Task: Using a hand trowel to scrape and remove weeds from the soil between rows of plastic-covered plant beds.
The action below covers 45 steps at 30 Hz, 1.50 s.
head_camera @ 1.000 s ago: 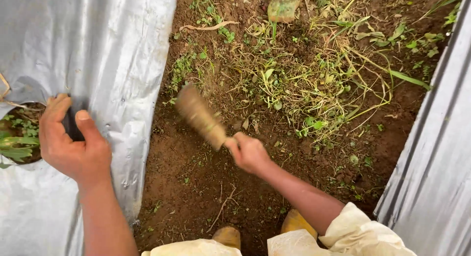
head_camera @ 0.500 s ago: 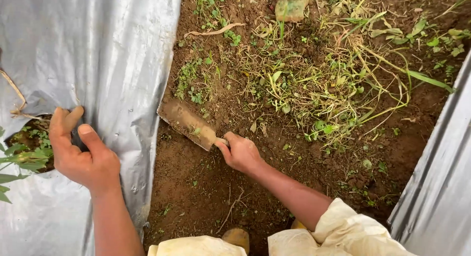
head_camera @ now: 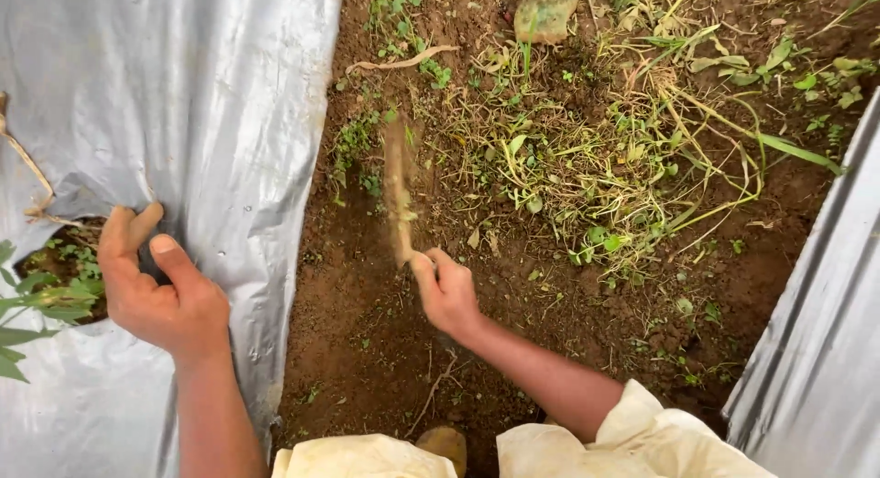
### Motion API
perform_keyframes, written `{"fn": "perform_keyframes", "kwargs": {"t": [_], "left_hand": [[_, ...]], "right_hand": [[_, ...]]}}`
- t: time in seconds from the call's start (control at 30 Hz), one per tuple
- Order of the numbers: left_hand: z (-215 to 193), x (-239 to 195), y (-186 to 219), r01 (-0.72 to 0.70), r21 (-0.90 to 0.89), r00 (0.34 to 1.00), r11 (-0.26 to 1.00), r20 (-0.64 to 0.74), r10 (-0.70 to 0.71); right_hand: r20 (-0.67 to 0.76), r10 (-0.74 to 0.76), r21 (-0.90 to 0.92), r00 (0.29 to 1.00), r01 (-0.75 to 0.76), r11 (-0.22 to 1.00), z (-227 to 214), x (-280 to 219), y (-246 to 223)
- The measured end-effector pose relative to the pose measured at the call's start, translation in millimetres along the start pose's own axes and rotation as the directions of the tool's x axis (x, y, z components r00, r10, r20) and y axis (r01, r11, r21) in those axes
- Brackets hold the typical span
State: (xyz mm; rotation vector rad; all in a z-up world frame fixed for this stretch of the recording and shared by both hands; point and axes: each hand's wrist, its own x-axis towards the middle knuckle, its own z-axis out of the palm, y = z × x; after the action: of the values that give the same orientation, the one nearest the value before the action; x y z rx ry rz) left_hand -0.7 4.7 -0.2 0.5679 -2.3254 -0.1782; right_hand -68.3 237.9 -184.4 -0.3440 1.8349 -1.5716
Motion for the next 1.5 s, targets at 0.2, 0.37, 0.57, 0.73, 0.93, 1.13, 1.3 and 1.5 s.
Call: {"fn": "perform_keyframes", "kwargs": {"t": [0.2,0.37,0.57,0.73,0.93,1.13,1.3,1.5], "left_hand": [[3.7,4.8,-5.0,0.000,0.006,1.000,1.000,-0.015,0.000],[-1.1,1.9,-8.4,0.053,0.012,0.998,0.999,-0.034,-0.053],[-4.4,-2.3,-12.3,0.057,-0.031,0.997,0.998,-0.051,-0.058],[-8.5,-0.8,-12.3,0.110,0.015,0.994,0.994,-0.031,-0.109],[-4.2,1.1,-9.6,0.085,0.007,0.996,0.996,-0.030,-0.085],[0.1,2.1,-10.3,0.051,0.017,0.998,0.999,-0.028,-0.050],[0.3,0.3,-7.7,0.055,0.030,0.998,0.998,-0.043,-0.053],[2.8,1.4,-8.7,0.028,0.030,0.998,0.999,-0.053,-0.026]], "right_hand": [[0.082,0.026,0.278,0.996,-0.048,0.959,15.4,39.2,-95.9],[-0.003,0.217,0.333,0.976,-0.204,0.921,-1.4,65.4,-125.1],[0.000,-0.007,0.253,1.000,0.007,0.967,-19.0,97.0,-239.2],[-0.155,-0.056,0.595,0.986,0.139,0.792,29.5,85.7,-258.5],[-0.138,0.285,0.498,0.949,-0.182,0.848,103.2,44.0,-107.6],[-0.226,-0.141,0.507,0.964,0.240,0.828,84.4,41.2,-139.7],[-0.139,0.260,0.411,0.956,-0.183,0.893,90.4,49.2,-115.0],[-0.164,0.152,0.513,0.975,-0.047,0.857,88.7,39.6,-124.0]]}}
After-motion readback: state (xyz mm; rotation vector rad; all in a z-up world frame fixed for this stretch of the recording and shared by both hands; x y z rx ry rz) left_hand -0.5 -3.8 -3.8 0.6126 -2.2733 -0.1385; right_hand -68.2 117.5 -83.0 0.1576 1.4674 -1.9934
